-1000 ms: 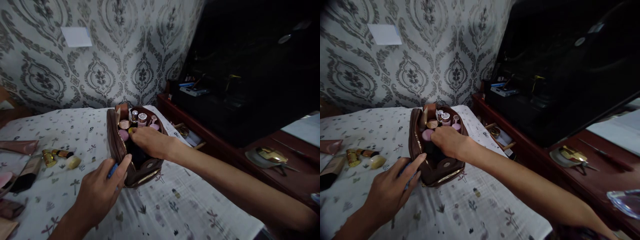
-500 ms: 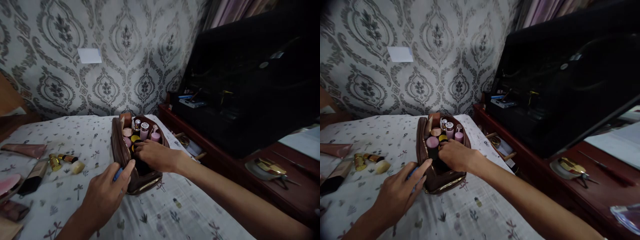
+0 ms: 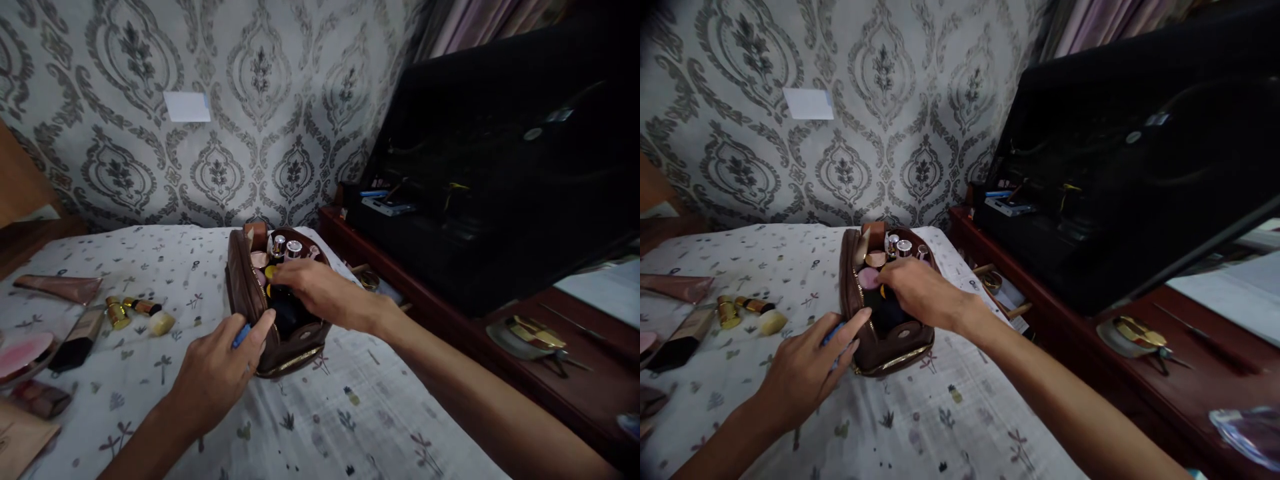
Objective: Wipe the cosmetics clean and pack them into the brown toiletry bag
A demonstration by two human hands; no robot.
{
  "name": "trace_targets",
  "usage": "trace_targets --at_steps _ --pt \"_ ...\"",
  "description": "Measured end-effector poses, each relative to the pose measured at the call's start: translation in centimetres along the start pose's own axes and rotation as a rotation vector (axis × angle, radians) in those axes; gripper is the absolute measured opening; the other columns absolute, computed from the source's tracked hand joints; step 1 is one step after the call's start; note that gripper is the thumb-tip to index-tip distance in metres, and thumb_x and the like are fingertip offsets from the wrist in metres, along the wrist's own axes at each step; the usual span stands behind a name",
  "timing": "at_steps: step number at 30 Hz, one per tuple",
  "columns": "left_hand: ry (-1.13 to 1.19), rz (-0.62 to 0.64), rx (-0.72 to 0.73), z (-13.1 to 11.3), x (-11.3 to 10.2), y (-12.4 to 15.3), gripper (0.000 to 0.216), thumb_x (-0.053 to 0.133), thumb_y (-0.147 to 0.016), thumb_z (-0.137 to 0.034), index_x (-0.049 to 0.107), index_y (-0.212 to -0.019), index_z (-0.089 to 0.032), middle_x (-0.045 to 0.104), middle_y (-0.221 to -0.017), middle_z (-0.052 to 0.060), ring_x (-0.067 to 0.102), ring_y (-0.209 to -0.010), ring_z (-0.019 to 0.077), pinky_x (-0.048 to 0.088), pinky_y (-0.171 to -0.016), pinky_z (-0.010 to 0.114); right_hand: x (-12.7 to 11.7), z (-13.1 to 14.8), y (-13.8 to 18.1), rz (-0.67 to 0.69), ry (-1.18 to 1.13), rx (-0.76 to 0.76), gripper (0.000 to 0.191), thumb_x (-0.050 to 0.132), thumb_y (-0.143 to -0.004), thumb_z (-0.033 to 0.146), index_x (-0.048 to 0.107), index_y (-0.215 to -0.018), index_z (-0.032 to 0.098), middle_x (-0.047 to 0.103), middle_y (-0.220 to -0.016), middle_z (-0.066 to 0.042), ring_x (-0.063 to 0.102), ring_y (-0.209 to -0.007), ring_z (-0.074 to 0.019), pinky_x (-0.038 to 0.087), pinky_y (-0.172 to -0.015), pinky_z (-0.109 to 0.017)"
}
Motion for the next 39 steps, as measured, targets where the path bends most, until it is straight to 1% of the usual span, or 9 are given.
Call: trace_targets --at_steps 6,11,17,22,26,29,31,34,39 --pt "0.013 0.083 -0.048 0.3 0.3 0.2 0.035 0.036 -0.101 -0.023 0.044 -0.134 -0.021 0.056 -0.079 0.000 0.062 -0.066 0.0116 0.042 -0.047 0.020 -2.9 -0.1 1.9 -0.329 -0.102 0.184 0.033 0.046 -0.094 0.014 0.069 -0.118 0.020 0.076 -0.100 -0.006 0.071 -0.087 -0.0185 0.053 -0.077 -0.027" --pt "0.069 0.133 -0.102 0.6 0.6 1.0 0.039 0.032 -0.102 -0.027 0.030 -0.139 -0.015 0.064 -0.093 0.004 0.067 -0.079 0.0135 0.051 -0.054 0.022 -1.7 1.7 3.3 -0.483 -0.105 0.147 0.030 0.047 -0.096 0.026 0.068 -0.117 0.022 0.076 -0.101 -0.007 0.072 -0.083 -0.0214 0.057 -0.073 -0.031" --pt "0.059 0.288 -0.127 1.7 1.6 4.9 0.044 0.029 -0.103 -0.030 0.021 -0.143 -0.013 0.065 -0.101 0.009 0.067 -0.088 0.0176 0.051 -0.053 0.023 0.9 4.5 3.5 -0.507 -0.039 -0.011 0.027 0.047 -0.096 0.023 0.067 -0.113 0.020 0.073 -0.106 -0.009 0.071 -0.092 -0.0219 0.059 -0.080 -0.034" --pt "0.049 0.520 -0.285 5.6 2.6 9.4 0.037 0.037 -0.099 -0.027 0.040 -0.136 -0.020 0.061 -0.110 0.010 0.061 -0.103 0.0219 0.057 -0.068 0.029 1.9 5.9 4.3 -0.640 0.046 0.029 0.025 0.048 -0.095 0.021 0.069 -0.110 0.021 0.072 -0.107 -0.010 0.069 -0.096 -0.0233 0.058 -0.083 -0.038" --pt "-0.010 0.504 -0.581 10.3 2.5 11.5 0.037 0.040 -0.096 -0.022 0.048 -0.132 -0.021 0.054 -0.127 0.013 0.051 -0.119 0.0253 0.057 -0.080 0.036 2.6 8.1 4.9 -0.731 0.136 -0.013 0.022 0.053 -0.092 0.017 0.069 -0.107 0.020 0.072 -0.108 -0.011 0.067 -0.099 -0.0267 0.055 -0.085 -0.045" --pt "-0.050 0.463 -0.698 12.5 2.6 12.2 0.041 0.039 -0.096 -0.023 0.045 -0.137 -0.020 0.046 -0.140 0.015 0.043 -0.129 0.0278 0.055 -0.088 0.040 3.2 10.4 4.9 -0.799 0.147 -0.059 0.021 0.057 -0.088 0.013 0.068 -0.105 0.019 0.069 -0.114 -0.013 0.061 -0.113 -0.0315 0.050 -0.092 -0.052" --pt "-0.048 0.461 -0.734 13.2 2.9 12.6 0.043 0.040 -0.096 -0.024 0.043 -0.139 -0.020 0.046 -0.141 0.014 0.043 -0.130 0.0269 0.052 -0.092 0.039 4.1 12.0 4.3 -0.772 0.078 -0.124 0.022 0.058 -0.088 0.010 0.067 -0.105 0.019 0.069 -0.115 -0.013 0.059 -0.115 -0.0302 0.050 -0.094 -0.051" --pt "-0.029 0.471 -0.770 13.7 3.1 13.0 0.046 0.043 -0.096 -0.025 0.041 -0.141 -0.020 0.050 -0.138 0.012 0.048 -0.125 0.0249 0.050 -0.093 0.036 6.4 13.7 1.9 -0.617 -0.140 -0.234 0.024 0.052 -0.091 0.008 0.067 -0.106 0.020 0.071 -0.103 -0.009 0.063 -0.106 -0.0237 0.054 -0.091 -0.043" --pt "-0.007 0.451 -0.864 14.2 2.8 13.4 0.041 0.047 -0.094 -0.029 0.049 -0.134 -0.019 0.053 -0.130 0.014 0.055 -0.116 0.0260 0.051 -0.084 0.035 11.6 12.7 -2.9 -0.391 -0.431 -0.068 0.024 0.049 -0.090 0.011 0.067 -0.104 0.017 0.071 -0.101 -0.011 0.066 -0.098 -0.0234 0.056 -0.087 -0.042"
Point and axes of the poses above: each hand's wrist, its own y-axis away from the middle knuckle, its own x-axis out of the palm, z = x × y, the point moved 7 cm from there along -y, towards the middle knuckle
